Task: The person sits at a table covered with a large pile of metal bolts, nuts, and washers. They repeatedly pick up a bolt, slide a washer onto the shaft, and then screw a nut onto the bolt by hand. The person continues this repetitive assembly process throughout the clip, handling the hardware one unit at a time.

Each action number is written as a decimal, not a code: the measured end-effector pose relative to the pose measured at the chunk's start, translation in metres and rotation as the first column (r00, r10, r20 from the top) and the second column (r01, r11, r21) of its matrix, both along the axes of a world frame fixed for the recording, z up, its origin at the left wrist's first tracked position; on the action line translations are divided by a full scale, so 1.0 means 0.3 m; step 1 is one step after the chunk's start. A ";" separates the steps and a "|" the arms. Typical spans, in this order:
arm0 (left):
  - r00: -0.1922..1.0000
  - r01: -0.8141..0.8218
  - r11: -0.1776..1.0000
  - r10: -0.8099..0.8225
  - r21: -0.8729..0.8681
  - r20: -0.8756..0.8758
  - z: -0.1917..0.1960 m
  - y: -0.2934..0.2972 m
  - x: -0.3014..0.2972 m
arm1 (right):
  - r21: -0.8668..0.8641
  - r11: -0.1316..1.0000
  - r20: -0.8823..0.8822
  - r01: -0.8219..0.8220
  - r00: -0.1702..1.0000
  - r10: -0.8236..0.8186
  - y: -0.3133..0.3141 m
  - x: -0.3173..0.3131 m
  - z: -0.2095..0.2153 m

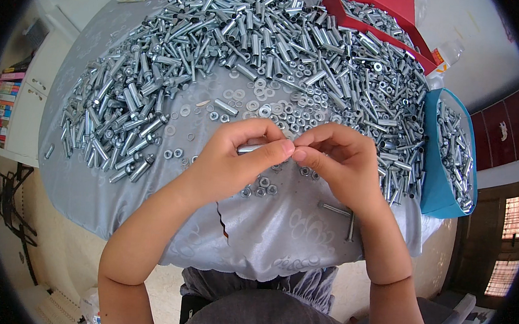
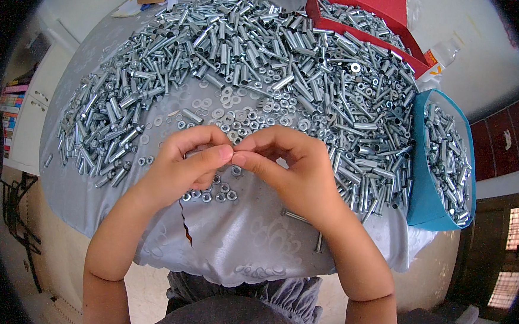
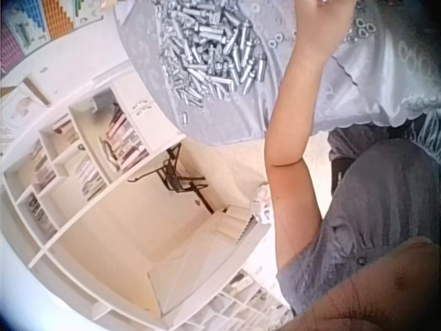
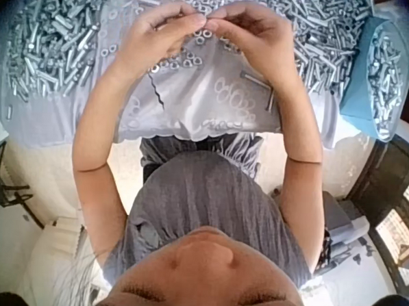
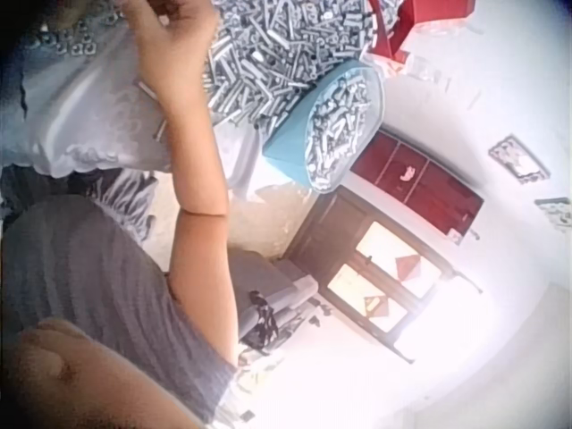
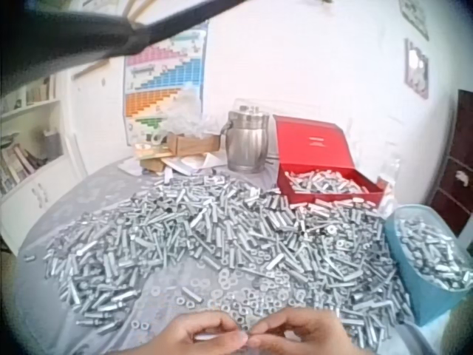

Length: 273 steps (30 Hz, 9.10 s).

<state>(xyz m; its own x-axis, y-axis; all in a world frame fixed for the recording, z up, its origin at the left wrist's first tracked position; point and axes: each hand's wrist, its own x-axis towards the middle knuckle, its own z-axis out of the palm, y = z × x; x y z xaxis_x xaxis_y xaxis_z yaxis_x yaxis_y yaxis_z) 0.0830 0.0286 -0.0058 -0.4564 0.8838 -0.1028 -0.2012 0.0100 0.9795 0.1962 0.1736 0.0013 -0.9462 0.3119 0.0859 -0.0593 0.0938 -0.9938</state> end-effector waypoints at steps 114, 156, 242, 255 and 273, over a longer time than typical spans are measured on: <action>0.996 -0.067 0.997 0.070 0.048 -0.061 0.020 -0.007 0.040 | 0.724 0.690 -0.173 -0.009 0.965 0.195 0.021 0.013 0.023; 0.995 -0.065 0.994 0.058 0.085 0.087 0.011 -0.008 0.027 | 0.600 0.797 -0.201 0.060 0.977 0.077 -0.013 0.013 0.029; 0.981 0.147 0.989 -0.143 0.027 -0.131 -0.026 -0.007 0.004 | 0.140 0.961 -0.176 0.237 0.961 -0.212 0.057 0.029 0.059; 0.982 0.182 0.978 -0.175 0.100 -0.077 -0.023 0.001 0.017 | 0.149 0.985 -0.082 0.090 0.994 -0.079 0.031 0.012 0.024; 0.800 -0.061 0.994 0.103 0.090 -0.591 -0.008 -0.005 0.031 | 0.360 0.932 -0.086 -0.051 0.992 0.088 -0.008 0.011 0.022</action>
<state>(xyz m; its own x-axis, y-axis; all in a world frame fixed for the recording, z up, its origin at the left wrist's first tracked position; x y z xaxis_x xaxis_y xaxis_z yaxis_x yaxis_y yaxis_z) 0.0922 0.0272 -0.0083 -0.4802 0.8354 0.2675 0.4234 -0.0464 0.9048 0.1994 0.1713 0.0078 -0.9454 0.1770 0.2737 -0.1749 0.4329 -0.8843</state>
